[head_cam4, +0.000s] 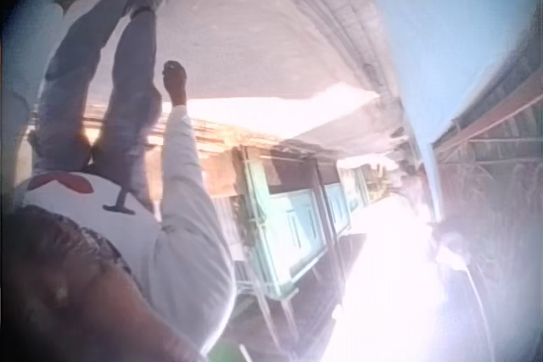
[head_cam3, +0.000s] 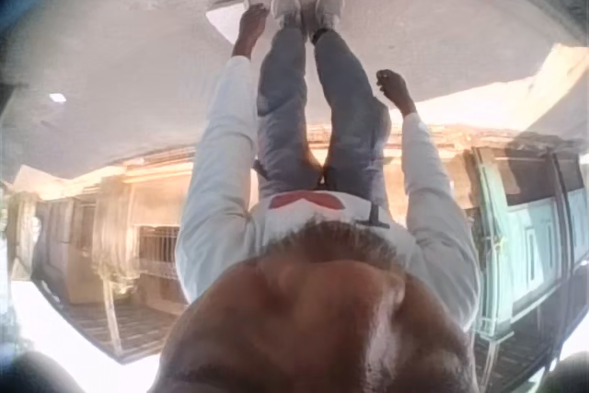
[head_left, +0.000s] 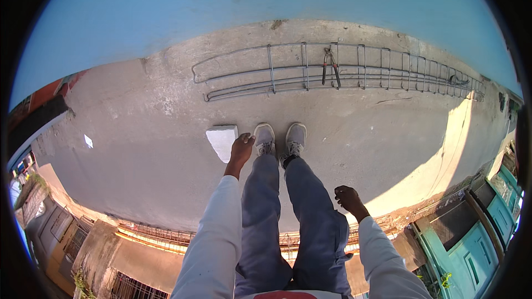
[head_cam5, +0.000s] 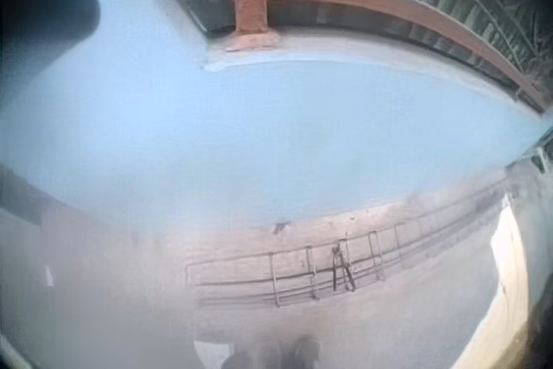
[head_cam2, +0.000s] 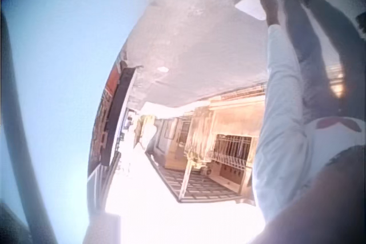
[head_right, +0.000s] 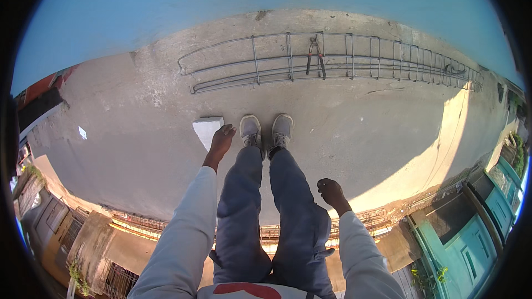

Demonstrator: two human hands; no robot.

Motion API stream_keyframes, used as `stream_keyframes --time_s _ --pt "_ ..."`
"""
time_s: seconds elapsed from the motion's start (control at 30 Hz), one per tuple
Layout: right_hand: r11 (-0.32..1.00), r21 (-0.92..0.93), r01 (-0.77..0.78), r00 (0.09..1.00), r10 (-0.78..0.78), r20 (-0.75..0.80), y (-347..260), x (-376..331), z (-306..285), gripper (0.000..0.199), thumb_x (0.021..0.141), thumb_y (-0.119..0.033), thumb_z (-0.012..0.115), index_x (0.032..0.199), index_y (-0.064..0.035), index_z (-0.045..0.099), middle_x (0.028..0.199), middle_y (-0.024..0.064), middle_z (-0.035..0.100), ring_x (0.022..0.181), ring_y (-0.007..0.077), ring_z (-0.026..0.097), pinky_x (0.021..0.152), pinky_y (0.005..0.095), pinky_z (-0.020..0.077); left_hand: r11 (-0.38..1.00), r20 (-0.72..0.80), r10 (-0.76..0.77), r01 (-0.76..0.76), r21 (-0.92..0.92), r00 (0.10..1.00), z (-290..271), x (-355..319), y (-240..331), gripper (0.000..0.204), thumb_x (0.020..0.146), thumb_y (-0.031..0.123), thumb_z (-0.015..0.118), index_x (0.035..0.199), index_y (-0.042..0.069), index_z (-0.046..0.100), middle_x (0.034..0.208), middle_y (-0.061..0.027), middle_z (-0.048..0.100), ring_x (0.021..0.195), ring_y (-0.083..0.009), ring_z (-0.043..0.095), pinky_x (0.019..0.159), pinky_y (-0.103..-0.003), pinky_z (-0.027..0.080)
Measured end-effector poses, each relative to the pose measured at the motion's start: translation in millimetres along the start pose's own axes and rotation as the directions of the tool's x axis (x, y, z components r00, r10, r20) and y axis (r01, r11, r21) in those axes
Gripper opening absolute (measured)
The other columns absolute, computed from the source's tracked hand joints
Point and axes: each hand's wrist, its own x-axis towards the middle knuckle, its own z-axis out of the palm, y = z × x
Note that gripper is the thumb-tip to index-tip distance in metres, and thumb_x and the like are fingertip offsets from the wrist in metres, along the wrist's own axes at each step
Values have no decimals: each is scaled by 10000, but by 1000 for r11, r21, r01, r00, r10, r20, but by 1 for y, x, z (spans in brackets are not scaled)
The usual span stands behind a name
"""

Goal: The person sits on a rooftop and uses pliers to twist wire ties around the intersections of a rebar mesh. They then stand, gather several rebar frames, walk along the rooftop, and place them on the ground before returning to the mesh to continue tying.

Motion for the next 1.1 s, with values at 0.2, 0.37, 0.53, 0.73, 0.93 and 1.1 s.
stream_keyframes --time_s 0.2,0.37,0.53,0.73,0.93,1.1 --pt "854 -224 469 860 -500 -102 102 -76 21 234 970 -190 588 1130 -51 687 891 85 706 768 203 693 675 338 563 996 -14 63 -64 -68 998 -6 -141 53 390 954 288 611 1226 14 666 1170 -205 705 1098 -328 679 965 -394 512" --pt "941 -296 163 900 -264 -346 57 -168 -11 242 933 -189 606 1124 -84 712 916 132 742 857 294 709 805 404 556 999 -76 53 -54 -3 996 -67 -227 21 361 975 298 540 1116 3 693 999 -137 719 869 -255 681 823 -380 520" --pt "924 -206 322 768 -382 -514 165 -95 -31 337 877 -149 623 1182 -13 668 837 177 696 672 271 662 628 410 538 879 -11 34 -25 476 999 -155 -346 -18 272 962 168 483 1070 40 697 1137 -147 704 1069 -316 668 925 -428 546" --pt "708 486 512 859 -427 -282 177 -83 -81 275 911 -62 675 1177 -129 653 757 38 593 571 171 535 459 272 432 794 -191 168 -18 608 967 -171 -416 -75 282 937 139 516 1135 81 708 1174 -134 704 1113 -305 662 943 -411 551" --pt "746 629 219 895 -411 176 13 -111 -156 239 958 -144 642 1196 -131 644 783 69 623 589 180 570 473 264 465 914 -363 -43 183 361 931 -114 -488 -85 273 904 124 530 1102 85 714 1154 -131 705 1102 -323 665 922 -442 557" --pt "811 251 529 827 -559 62 -111 -113 -180 352 934 -267 688 1251 -126 625 939 121 698 807 237 678 622 326 574 973 -422 -222 229 -34 879 -55 -532 -58 251 913 139 525 1069 86 714 1150 -134 700 1084 -351 666 906 -455 558"
